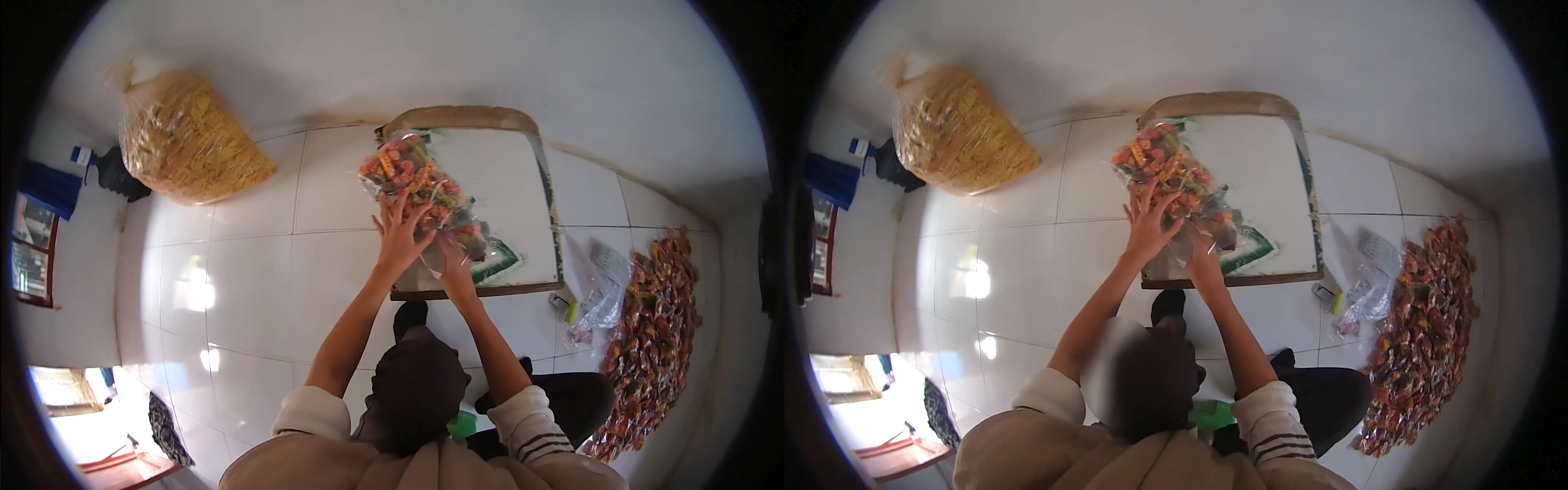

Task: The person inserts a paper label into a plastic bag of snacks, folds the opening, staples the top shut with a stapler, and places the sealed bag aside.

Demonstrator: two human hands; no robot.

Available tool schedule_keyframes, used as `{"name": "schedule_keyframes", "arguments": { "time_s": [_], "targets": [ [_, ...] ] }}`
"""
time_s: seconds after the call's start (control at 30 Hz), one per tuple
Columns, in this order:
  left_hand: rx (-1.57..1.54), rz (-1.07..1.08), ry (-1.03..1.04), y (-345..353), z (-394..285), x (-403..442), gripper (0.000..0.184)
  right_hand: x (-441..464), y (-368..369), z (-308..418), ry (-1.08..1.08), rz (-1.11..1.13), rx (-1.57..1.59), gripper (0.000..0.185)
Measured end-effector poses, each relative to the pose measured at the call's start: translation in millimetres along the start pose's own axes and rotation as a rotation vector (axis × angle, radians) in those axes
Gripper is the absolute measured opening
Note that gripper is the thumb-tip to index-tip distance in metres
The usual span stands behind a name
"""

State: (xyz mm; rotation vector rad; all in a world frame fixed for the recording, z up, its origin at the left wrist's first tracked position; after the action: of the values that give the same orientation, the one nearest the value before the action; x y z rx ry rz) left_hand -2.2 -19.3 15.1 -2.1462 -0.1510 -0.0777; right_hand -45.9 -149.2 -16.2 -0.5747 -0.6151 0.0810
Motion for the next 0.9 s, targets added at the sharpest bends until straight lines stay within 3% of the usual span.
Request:
{"name": "schedule_keyframes", "arguments": {
  "time_s": [0.03,0.13,0.17,0.23,0.3,0.33,0.43,0.5,0.53,0.6,0.63,0.7,0.77,0.83,0.9],
  "targets": [
    [-0.013,0.001,0.023,-1.1,-6.2,-0.1,0.049,-2.6,-11.4,2.9,0.0,-0.014,-0.022,0.035],
    [0.088,0.056,-0.19,-4.2,-18.9,3.8,0.047,-19.9,-46.5,5.8,0.16,0.046,0.052,0.025],
    [0.078,0.068,-0.153,-4.7,-27.3,3.2,0.047,-25.3,-61.9,4.4,0.171,0.018,0.026,0.025],
    [0.195,-0.045,-0.221,-6.1,-42.4,1.6,0.048,-40.0,-88.3,-7.9,0.388,-0.015,0.373,0.023],
    [0.086,-0.105,-0.062,-5.3,-72.2,-4.0,0.045,-50.5,-129.9,-10.5,0.435,-0.007,0.362,0.025],
    [-0.015,-0.194,0.048,-9.2,-93.7,-6.3,0.042,-56.1,-155.6,-7.9,0.444,-0.088,0.395,0.025],
    [-0.124,-0.144,0.31,-0.3,-179.1,-26.1,0.036,-83.8,-228.5,-13.7,0.552,-0.322,0.232,0.021],
    [-0.383,-0.06,0.523,17.1,-236.0,-41.5,0.029,-110.0,-275.0,-16.1,0.628,-0.564,0.178,0.02],
    [-0.381,-0.021,0.549,25.4,-262.0,-52.7,0.023,-121.2,-292.7,-18.7,0.636,-0.591,0.167,0.02],
    [-0.486,0.238,0.529,49.5,-302.3,-74.2,0.021,-157.5,-325.8,-22.6,0.66,-0.933,0.205,0.02],
    [-0.496,0.349,0.522,65.4,-317.8,-83.3,0.021,-173.6,-334.3,-26.1,0.675,-0.96,0.196,0.02],
    [-0.505,0.475,0.557,104.0,-340.7,-101.1,0.022,-208.0,-352.3,-35.8,0.676,-1.269,0.101,0.021],
    [-0.512,0.602,0.576,146.8,-350.0,-109.6,0.023,-243.6,-350.3,-56.4,0.722,-1.365,0.062,0.021],
    [-0.433,0.785,0.717,191.6,-354.6,-123.1,0.026,-301.8,-330.3,-83.8,0.986,-1.643,-0.13,0.021],
    [-0.309,0.834,0.716,230.1,-354.9,-126.3,0.031,-336.0,-290.9,-98.9,1.264,-1.881,0.028,0.02]
  ]
}}
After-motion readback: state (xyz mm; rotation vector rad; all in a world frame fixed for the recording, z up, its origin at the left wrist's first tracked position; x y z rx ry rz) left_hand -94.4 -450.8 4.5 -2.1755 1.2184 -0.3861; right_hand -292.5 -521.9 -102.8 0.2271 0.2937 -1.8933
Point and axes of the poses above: each hand's wrist, its own x-axis towards the middle knuckle, its own y-axis out of the palm, z = x × y, the point moved 4 cm from there along x, towards the middle knuckle, and after that the axes turned 13 degrees about -y, right-handed, at the moved point
